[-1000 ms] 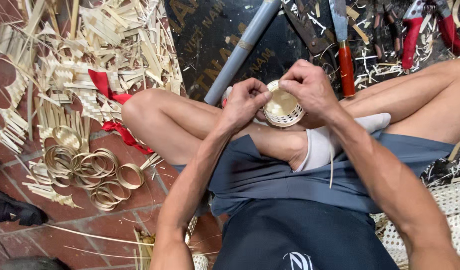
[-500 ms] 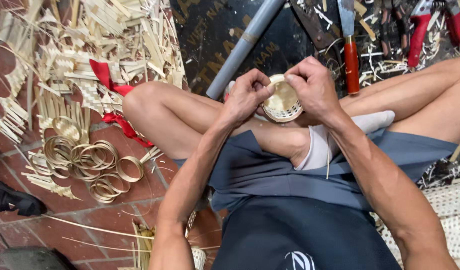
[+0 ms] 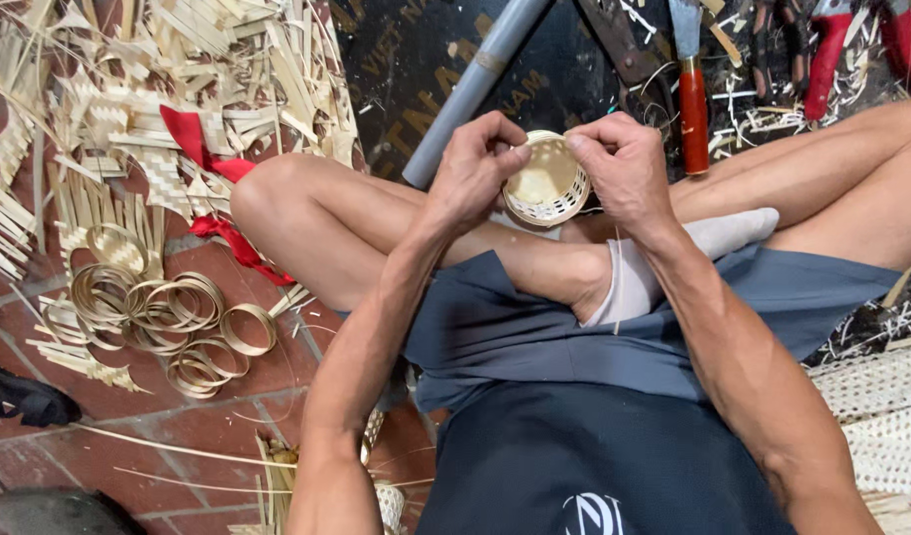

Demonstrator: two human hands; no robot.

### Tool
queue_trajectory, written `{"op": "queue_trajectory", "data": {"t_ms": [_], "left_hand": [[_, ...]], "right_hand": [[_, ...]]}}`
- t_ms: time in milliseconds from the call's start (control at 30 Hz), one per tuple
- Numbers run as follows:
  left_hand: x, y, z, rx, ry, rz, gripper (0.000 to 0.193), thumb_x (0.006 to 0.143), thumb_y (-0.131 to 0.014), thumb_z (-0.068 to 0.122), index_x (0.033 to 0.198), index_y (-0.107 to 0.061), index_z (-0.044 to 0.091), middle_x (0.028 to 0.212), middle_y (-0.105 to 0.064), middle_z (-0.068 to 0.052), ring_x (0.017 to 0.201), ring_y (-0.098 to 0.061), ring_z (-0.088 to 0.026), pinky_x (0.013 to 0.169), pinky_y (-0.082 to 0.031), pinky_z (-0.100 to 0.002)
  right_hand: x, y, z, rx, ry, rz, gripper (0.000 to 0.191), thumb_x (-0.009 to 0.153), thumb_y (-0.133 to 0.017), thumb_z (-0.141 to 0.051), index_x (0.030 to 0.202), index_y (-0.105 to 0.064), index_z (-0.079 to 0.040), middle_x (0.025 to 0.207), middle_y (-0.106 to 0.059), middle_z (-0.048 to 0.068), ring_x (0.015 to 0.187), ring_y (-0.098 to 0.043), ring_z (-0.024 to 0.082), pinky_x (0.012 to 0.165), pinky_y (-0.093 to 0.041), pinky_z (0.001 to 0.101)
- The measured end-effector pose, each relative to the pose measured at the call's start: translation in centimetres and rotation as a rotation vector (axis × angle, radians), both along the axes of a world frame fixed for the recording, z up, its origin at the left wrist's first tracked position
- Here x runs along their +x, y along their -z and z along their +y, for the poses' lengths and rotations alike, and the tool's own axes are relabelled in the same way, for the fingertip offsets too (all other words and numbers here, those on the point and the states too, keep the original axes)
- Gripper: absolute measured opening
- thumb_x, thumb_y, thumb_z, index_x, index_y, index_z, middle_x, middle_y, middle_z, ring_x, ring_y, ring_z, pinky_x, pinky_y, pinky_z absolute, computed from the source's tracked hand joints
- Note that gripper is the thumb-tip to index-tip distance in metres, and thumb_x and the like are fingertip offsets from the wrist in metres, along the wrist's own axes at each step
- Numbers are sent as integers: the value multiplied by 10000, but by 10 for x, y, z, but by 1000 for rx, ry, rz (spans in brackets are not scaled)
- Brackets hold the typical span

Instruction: The person sits on the floor assembling small woven bamboo baskets. They fit a woven perforated bamboo panel around a bamboo rim, press and tuck the edges to secure it, apply glue from a squeeze bottle to the joint, press the panel and rim together, then set the finished basket aside and pick up another bamboo ring to start the next one.

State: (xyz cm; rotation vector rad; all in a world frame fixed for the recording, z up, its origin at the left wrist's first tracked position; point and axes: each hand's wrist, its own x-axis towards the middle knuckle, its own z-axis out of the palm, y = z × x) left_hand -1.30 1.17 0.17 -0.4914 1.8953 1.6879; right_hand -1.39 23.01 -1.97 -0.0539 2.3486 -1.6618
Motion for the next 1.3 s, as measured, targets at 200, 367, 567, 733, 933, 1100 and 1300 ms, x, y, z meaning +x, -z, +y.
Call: {"op": "queue_trajectory", "data": {"t_ms": [200, 367, 567, 733, 933, 1100, 1300], "left_hand": [[18, 16, 5, 2, -91, 270, 146, 928, -723, 99, 1009, -638, 12, 730, -589, 8, 668, -555, -54, 518, -501, -238], [8, 21, 2, -57, 80, 396, 111, 911, -755, 91, 952, -699, 5, 765, -681, -2, 692, -610, -58, 574, -533, -236], [-7, 14, 5, -7, 35, 92, 116, 877, -739, 104, 925, -706, 3, 715, -677, -3, 561, -620, -52, 432, -537, -240], [9, 6, 15, 91, -52, 56, 119, 902, -712, 95, 929, -683, -17, 701, -661, -24, 525, -608, -84, 400, -508, -259], [-11, 17, 7, -77, 227, 285, 131, 909, -767, 109, 942, -732, -12, 717, -693, -29, 603, -631, -77, 479, -517, -245], [19, 32, 25, 104, -83, 96, 147, 927, -709, 101, 963, -708, -42, 756, -697, -54, 599, -650, -100, 469, -545, -259], [55, 25, 56, 220, -441, 74, 183, 930, -709, 111, 1027, -669, -39, 826, -677, -49, 653, -654, -107, 517, -588, -260]], "right_hand": [[-42, -13, -11, 154, -319, 322, 118, 1019, -722, -113, 1038, -752, 0, 971, -657, 115, 875, -661, 225, 756, -523, 335], [-71, -14, -6, 123, -629, 190, 150, 948, -735, -145, 990, -752, -2, 904, -642, 114, 808, -653, 234, 709, -510, 342], [-39, -13, 0, 39, -272, -2, 167, 943, -739, -155, 1013, -750, -4, 904, -643, 85, 802, -627, 182, 700, -504, 313], [-11, -16, -4, 140, -150, 112, 161, 967, -719, -130, 942, -707, 28, 927, -627, 111, 833, -629, 207, 727, -503, 341], [-44, -25, 1, 98, -410, 92, 179, 953, -703, -170, 943, -690, 8, 914, -637, 118, 820, -644, 231, 725, -510, 353], [-47, -59, 6, 438, -468, 801, 220, 805, -808, -198, 888, -723, -13, 847, -670, 134, 787, -659, 301, 648, -478, 438], [18, -59, -11, -162, 43, -104, 108, 990, -682, -50, 1085, -684, 2, 977, -716, 50, 849, -709, 96, 742, -605, 251]]}}
